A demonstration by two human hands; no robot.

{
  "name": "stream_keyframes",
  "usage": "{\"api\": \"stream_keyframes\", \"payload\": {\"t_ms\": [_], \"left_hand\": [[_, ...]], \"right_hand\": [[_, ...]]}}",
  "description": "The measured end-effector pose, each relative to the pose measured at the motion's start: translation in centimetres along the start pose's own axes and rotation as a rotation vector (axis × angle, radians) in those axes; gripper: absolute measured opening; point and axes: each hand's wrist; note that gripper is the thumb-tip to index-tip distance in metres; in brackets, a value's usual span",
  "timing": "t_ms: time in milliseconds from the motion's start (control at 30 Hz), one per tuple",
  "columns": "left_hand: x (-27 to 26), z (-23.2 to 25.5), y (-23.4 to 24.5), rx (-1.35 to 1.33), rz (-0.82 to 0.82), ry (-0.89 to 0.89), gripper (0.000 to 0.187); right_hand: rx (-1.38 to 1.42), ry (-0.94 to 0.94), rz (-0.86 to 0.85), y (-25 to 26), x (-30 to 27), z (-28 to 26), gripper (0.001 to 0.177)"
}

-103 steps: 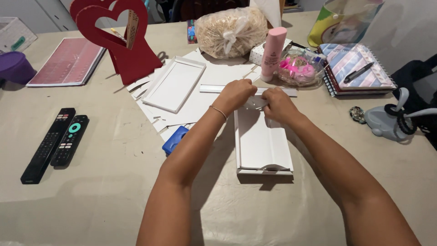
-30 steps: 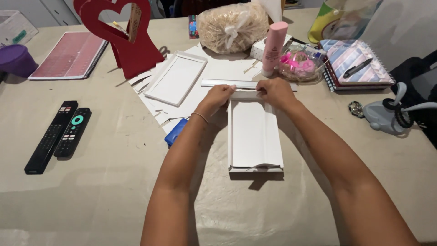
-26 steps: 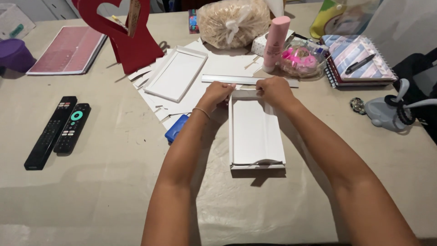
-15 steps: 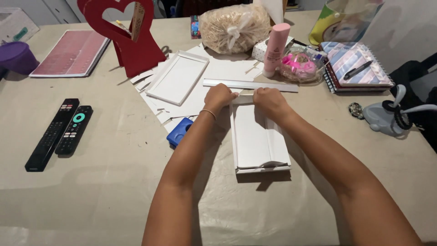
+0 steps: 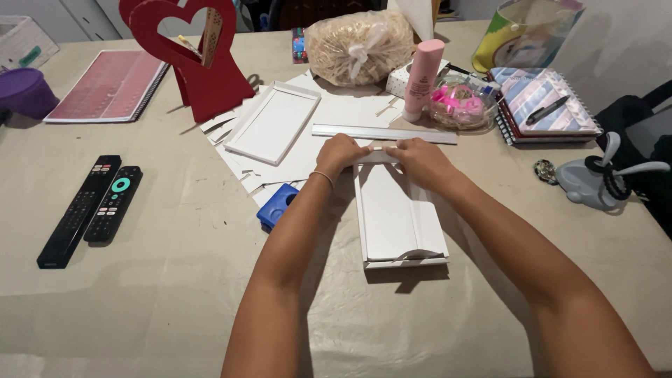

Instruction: Assemble a white cardboard box by folding and tucking tabs

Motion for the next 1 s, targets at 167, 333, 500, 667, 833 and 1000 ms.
{"api": "stream_keyframes", "payload": {"t_ms": [167, 333, 500, 667, 833, 1000], "left_hand": [[-1.0, 0.7, 0.3, 0.024, 0.000, -0.022, 0.039], [0.7, 0.1, -1.0, 0.111, 0.065, -0.033, 0.033], [-0.4, -0.6, -1.5, 0.109, 0.087, -0.130, 0.042], [-7.7, -0.4, 1.6, 0.102, -0.018, -0.242, 0.064], [-20.6, 0.3, 4.1, 0.010, -0.424, -0.353, 0.065], [-19.3, -6.6, -2.4, -0.011, -0.160, -0.751, 0.104]], "right_hand": [[-0.044, 0.005, -0.026, -2.1, -0.1, 1.1, 0.054], [0.003, -0.016, -0.046, -1.8, 0.2, 1.2, 0.056], [0.356, -0.171, -0.071, 0.3, -1.5, 2.4, 0.059], [0.624, -0.265, -0.088, 3.6, -9.5, 1.0, 0.061], [0.994, -0.452, -0.251, 5.7, -16.8, -3.0, 0.056], [1.097, -0.468, -0.203, 7.3, -14.7, -6.1, 0.062]]}}
Point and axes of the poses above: each hand's wrist, its own x-axis towards the middle knuckle, its own y-axis out of the back of the hand, z = x × y, and after that the axes turned 6 degrees about -x, right-handed
